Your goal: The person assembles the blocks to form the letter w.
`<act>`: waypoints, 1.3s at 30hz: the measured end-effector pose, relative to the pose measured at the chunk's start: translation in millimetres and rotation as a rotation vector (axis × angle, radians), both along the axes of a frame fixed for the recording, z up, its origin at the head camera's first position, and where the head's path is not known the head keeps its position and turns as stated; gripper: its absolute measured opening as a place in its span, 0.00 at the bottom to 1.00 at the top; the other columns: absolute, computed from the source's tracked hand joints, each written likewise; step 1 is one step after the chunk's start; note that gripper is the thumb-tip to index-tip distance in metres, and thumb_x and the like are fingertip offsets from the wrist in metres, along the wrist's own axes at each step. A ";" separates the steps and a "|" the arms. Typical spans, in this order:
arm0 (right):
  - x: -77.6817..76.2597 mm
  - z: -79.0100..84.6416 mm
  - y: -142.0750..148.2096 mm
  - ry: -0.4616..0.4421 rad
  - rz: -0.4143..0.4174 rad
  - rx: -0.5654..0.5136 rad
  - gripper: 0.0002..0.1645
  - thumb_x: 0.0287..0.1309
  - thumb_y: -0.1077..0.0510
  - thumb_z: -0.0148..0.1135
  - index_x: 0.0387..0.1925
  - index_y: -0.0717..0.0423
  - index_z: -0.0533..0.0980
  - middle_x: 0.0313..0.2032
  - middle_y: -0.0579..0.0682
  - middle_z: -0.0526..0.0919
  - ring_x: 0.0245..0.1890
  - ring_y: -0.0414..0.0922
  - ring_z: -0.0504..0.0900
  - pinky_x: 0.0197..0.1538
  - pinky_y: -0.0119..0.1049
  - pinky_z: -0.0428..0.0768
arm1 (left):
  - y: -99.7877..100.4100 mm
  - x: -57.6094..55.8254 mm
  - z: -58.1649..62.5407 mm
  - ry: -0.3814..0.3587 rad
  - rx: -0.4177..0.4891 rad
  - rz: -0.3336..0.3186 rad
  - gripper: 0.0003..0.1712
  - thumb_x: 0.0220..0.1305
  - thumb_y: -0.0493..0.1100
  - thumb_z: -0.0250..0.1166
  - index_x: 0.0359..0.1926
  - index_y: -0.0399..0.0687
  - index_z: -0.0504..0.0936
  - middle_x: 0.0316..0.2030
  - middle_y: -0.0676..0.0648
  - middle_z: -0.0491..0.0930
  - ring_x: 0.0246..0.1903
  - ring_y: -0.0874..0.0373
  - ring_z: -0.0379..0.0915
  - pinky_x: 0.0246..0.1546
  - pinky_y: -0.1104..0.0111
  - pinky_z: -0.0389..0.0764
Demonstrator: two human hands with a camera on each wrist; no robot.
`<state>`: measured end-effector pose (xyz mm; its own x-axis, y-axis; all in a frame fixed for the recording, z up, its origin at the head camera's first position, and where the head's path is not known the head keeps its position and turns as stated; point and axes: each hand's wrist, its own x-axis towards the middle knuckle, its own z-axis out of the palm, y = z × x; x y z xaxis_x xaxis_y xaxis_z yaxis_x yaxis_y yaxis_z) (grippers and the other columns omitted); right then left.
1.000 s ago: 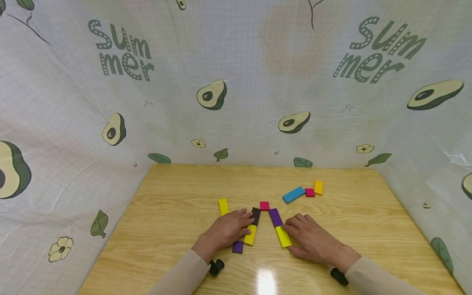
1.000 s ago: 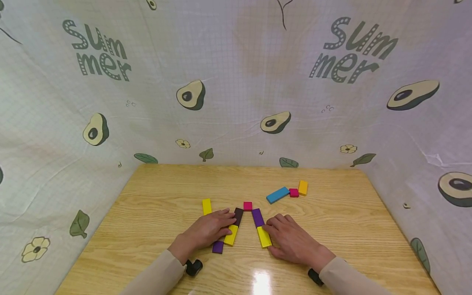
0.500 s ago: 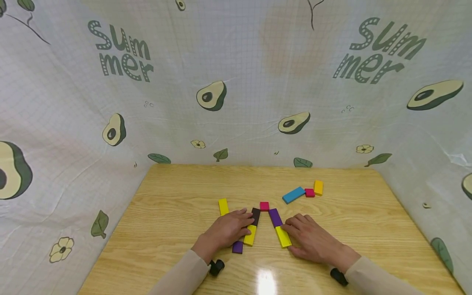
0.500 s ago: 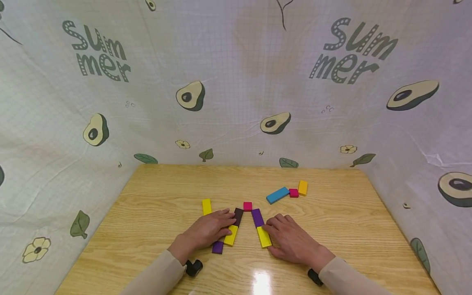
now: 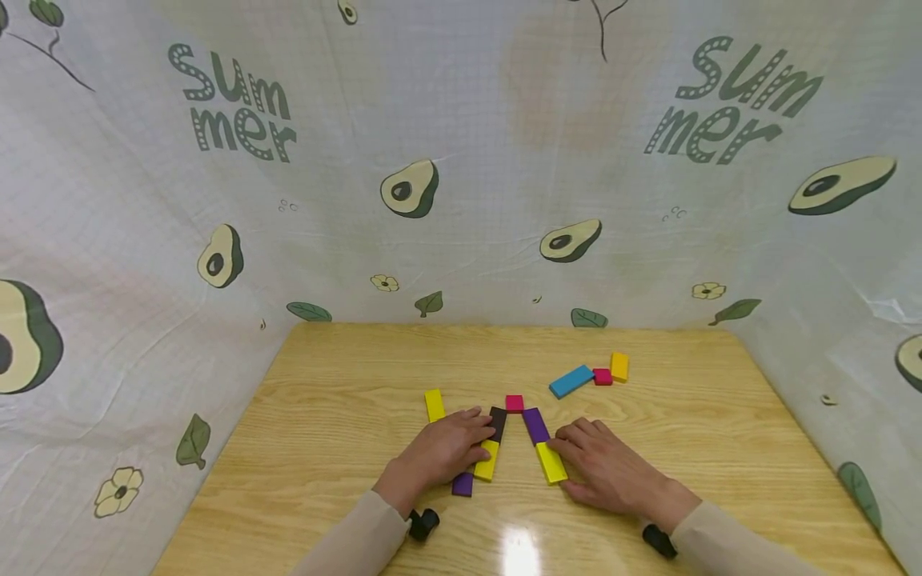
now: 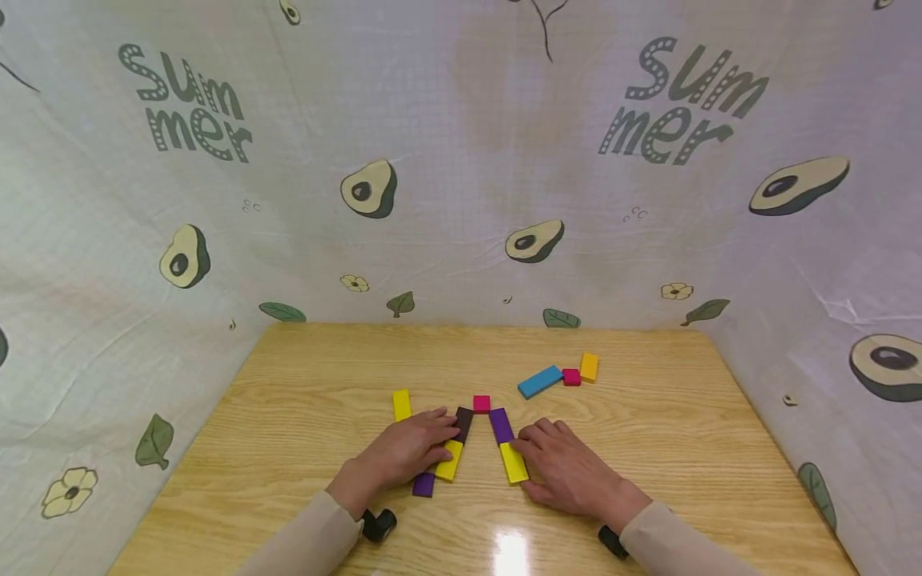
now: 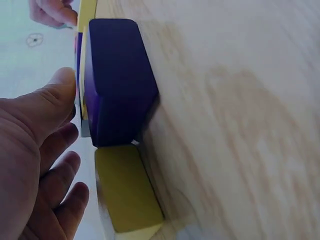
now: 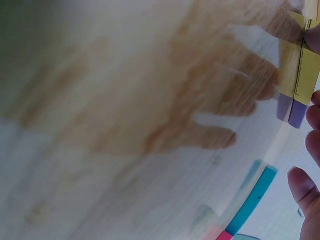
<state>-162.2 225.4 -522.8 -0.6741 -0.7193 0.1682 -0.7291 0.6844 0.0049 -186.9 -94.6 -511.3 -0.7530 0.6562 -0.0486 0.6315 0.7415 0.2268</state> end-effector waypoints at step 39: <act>2.8 -0.6 -0.8 -0.017 -0.009 -0.008 0.33 0.63 0.41 0.71 0.64 0.50 0.80 0.58 0.45 0.81 0.58 0.45 0.75 0.65 0.53 0.79 | 62.1 14.0 -5.1 0.204 -0.091 -0.261 0.27 0.81 0.56 0.57 0.74 0.55 0.76 0.74 0.56 0.73 0.76 0.61 0.65 0.78 0.67 0.65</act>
<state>-159.3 224.6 -523.4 -0.6830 -0.7121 0.1626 -0.7231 0.6906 -0.0124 -172.8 -32.5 -516.4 -0.5606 0.8279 0.0186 0.8281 0.5603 0.0168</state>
